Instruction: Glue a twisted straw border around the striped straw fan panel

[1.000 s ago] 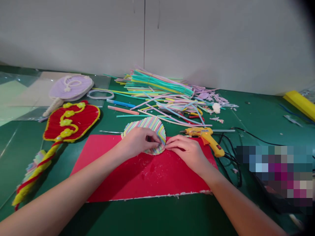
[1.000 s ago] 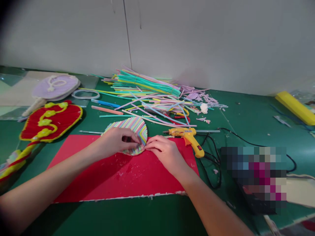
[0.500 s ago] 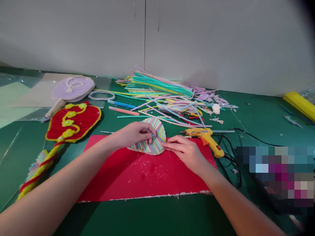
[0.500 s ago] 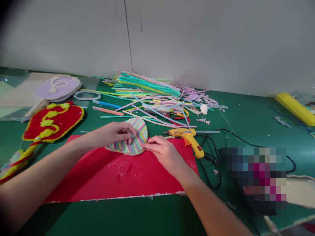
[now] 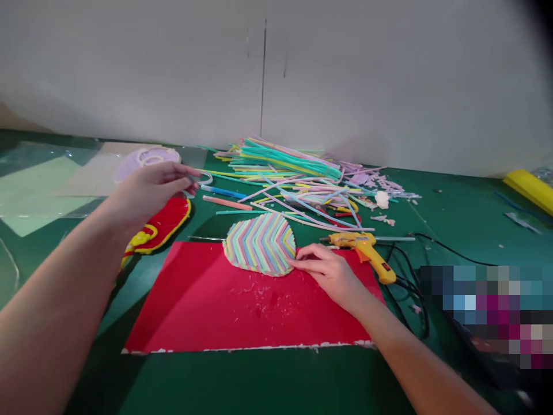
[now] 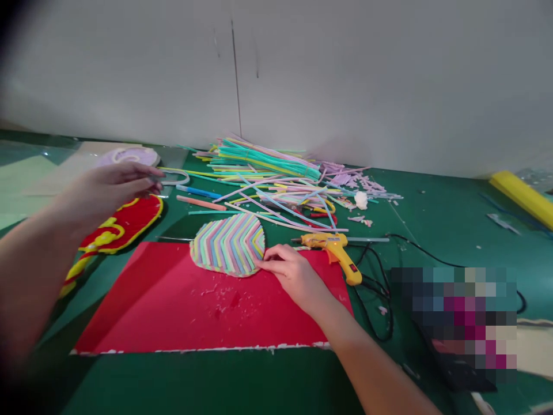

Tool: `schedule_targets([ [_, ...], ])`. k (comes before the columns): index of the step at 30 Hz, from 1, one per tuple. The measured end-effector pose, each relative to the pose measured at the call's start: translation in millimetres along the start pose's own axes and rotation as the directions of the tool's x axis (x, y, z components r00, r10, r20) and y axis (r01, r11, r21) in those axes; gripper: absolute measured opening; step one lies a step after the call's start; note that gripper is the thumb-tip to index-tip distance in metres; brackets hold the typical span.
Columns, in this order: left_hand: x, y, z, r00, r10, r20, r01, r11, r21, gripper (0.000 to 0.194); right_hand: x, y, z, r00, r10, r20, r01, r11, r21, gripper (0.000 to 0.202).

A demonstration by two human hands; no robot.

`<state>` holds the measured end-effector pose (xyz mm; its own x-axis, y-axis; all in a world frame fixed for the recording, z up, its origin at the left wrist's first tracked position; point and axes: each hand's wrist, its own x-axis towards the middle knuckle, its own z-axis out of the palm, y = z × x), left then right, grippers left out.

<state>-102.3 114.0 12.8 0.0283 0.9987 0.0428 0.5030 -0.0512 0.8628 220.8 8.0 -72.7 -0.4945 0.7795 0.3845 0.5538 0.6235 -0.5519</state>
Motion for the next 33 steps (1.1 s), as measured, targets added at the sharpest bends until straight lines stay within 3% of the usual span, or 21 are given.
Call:
schedule_targets([
  [2,1.6,-3.6,-6.0,0.995,-0.037,-0.095,0.043,0.997,0.064,0.012,-0.1,0.4,0.0,1.0,0.0,0.002,0.0,1.0,0.004,0.032],
  [5,4.5,-9.8,-6.4,0.991,-0.052,-0.123,0.059,0.997,0.056,0.007,0.3,-0.4,-0.3,1.0,-0.002,-0.002,0.002,1.0,0.012,0.031],
  [13,8.9,-17.8,-1.9,0.999,0.015,-0.041,-0.016,1.0,-0.022,0.01,0.6,-2.0,-1.2,1.0,0.006,-0.002,-0.006,1.0,0.009,0.032],
  [22,0.4,-5.5,7.2,0.999,-0.011,0.043,0.01,1.0,0.014,0.002,2.3,-4.2,-2.8,1.0,0.013,0.005,-0.013,1.0,0.0,0.031],
  [29,2.3,-14.8,14.5,0.984,0.083,0.158,-0.088,0.996,0.025,0.005,2.1,-3.3,-2.8,1.0,-0.001,0.0,0.001,1.0,-0.005,0.031],
  [33,-0.3,-10.8,19.6,0.981,0.112,0.16,-0.117,0.993,0.023,0.005,1.8,-3.4,-2.7,1.0,0.008,0.002,-0.008,1.0,0.001,0.032],
])
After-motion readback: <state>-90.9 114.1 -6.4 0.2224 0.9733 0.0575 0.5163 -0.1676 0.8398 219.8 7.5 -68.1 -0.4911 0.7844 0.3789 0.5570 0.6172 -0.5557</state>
